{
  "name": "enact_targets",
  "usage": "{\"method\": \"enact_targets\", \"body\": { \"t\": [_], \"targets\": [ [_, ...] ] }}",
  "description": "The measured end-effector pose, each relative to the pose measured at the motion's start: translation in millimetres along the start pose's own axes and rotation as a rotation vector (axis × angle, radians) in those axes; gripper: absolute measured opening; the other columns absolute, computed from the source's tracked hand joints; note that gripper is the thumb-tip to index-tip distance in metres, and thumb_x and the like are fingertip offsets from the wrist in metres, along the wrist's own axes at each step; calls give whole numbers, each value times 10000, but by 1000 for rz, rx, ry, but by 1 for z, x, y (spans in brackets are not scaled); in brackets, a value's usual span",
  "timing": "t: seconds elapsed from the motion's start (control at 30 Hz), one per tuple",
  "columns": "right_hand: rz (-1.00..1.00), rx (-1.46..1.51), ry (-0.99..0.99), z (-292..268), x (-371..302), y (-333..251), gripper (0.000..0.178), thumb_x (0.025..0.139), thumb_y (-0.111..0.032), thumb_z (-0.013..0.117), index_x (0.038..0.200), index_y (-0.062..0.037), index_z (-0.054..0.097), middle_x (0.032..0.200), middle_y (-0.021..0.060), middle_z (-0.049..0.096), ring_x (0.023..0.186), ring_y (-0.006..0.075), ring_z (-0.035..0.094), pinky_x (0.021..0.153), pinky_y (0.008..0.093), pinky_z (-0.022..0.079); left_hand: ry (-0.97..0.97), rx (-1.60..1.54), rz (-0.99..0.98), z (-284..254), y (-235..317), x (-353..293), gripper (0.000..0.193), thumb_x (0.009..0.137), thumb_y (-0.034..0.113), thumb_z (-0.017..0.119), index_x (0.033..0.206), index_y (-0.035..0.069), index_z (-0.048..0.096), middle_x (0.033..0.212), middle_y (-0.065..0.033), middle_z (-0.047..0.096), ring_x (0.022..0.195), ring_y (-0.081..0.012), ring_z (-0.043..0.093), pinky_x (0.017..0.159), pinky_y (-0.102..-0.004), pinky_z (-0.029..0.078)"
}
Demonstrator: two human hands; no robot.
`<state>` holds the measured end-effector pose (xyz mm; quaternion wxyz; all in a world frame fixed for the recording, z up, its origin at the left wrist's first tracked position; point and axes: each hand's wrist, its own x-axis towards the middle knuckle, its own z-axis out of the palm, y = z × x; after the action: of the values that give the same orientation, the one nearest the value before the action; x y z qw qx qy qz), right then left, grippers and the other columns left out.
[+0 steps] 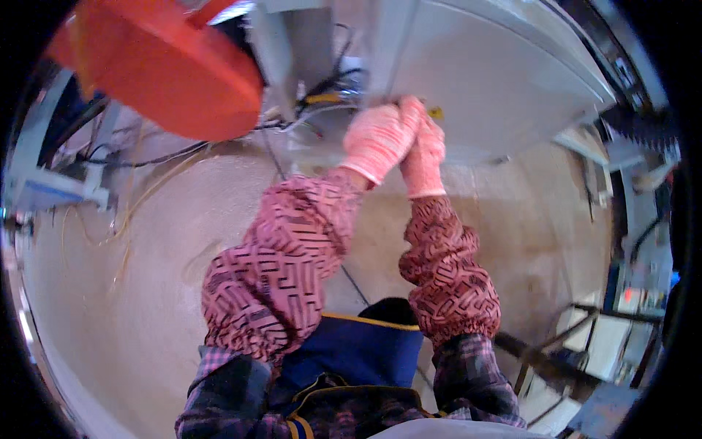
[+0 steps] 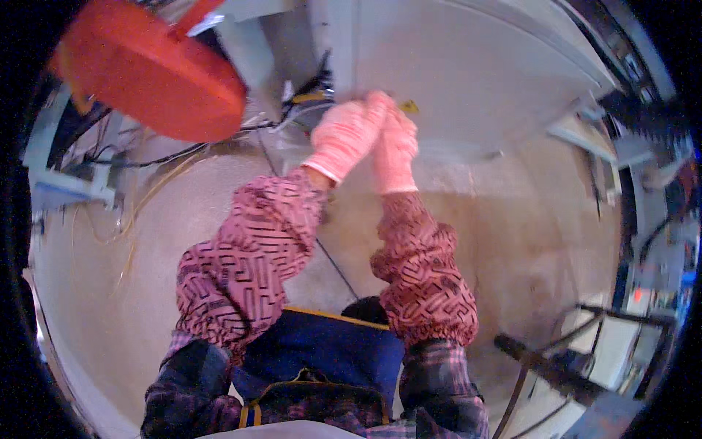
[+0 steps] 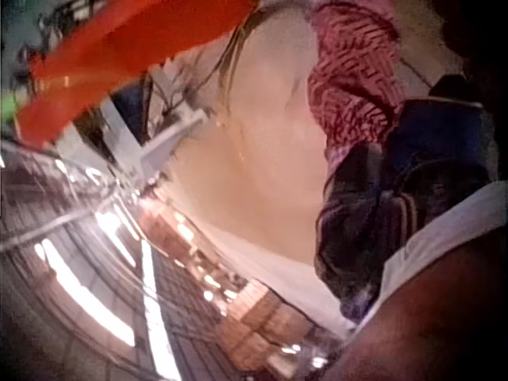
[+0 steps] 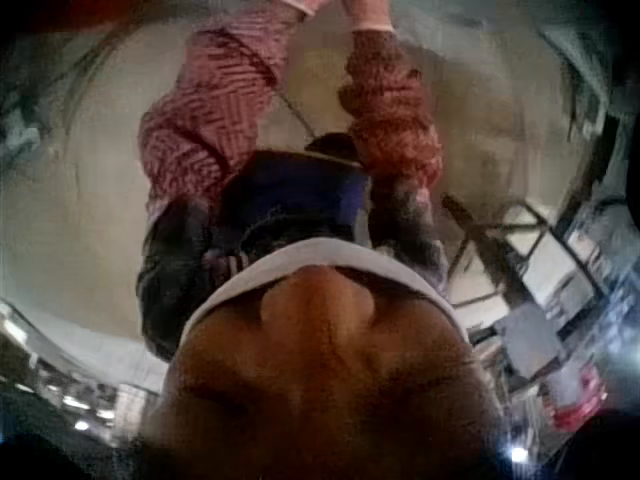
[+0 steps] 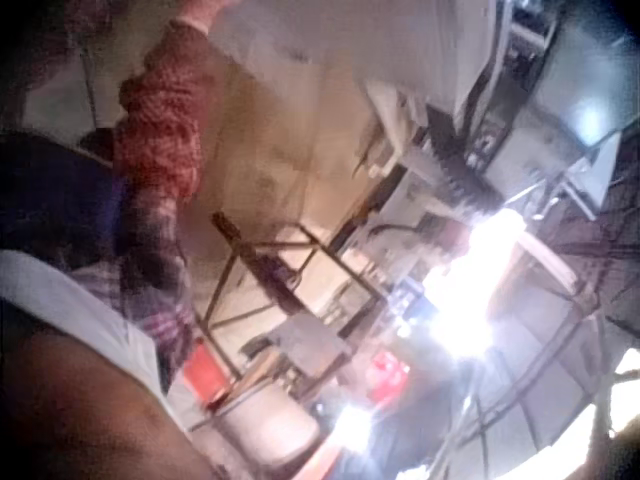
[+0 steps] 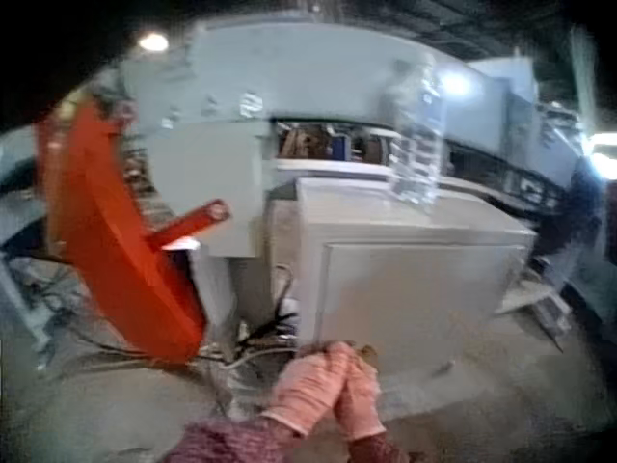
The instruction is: The person gathers stacks of thin wooden slats from a metal table and places them onto a conveyor belt. They then walk to a control panel, open the door, and adjust internal settings. The person returns to the conveyor to monitor the wood as it moves through the machine.
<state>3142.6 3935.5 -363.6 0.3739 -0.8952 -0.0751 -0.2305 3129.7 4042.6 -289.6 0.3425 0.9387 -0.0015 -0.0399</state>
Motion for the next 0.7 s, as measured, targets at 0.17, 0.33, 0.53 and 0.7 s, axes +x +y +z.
{"method": "enact_targets", "body": {
  "t": [0.17,0.33,0.53,0.7],
  "targets": [
    [-20,-357,-74,-4,-13,4,426,868,-354,687,1207,-141,542,962,159,709,916,385,681,750,470,536,121,103,104,25,-11,-6,636,998,508,264,889,102,742,845,-166,721,840,-398,689,780,-500,548],
    [-85,-377,47,-4,32,-15,468,844,-390,714,1197,-140,535,936,170,708,906,401,680,729,474,528,89,-27,192,-12,-5,27,425,947,404,430,905,130,753,825,-129,733,779,-336,714,698,-453,565],
    [219,-128,22,-32,25,29,347,908,-339,639,1181,-133,581,931,89,702,851,275,679,698,419,544,-61,-84,304,13,21,19,348,954,383,493,821,150,714,751,-90,710,625,-293,681,530,-441,509],
    [495,102,-89,-93,-91,140,393,951,-336,589,1270,-113,540,968,80,667,908,242,637,780,413,536,247,161,741,14,-4,-24,368,954,463,507,871,171,716,558,-59,571,476,-296,589,427,-475,438]
  ]
}}
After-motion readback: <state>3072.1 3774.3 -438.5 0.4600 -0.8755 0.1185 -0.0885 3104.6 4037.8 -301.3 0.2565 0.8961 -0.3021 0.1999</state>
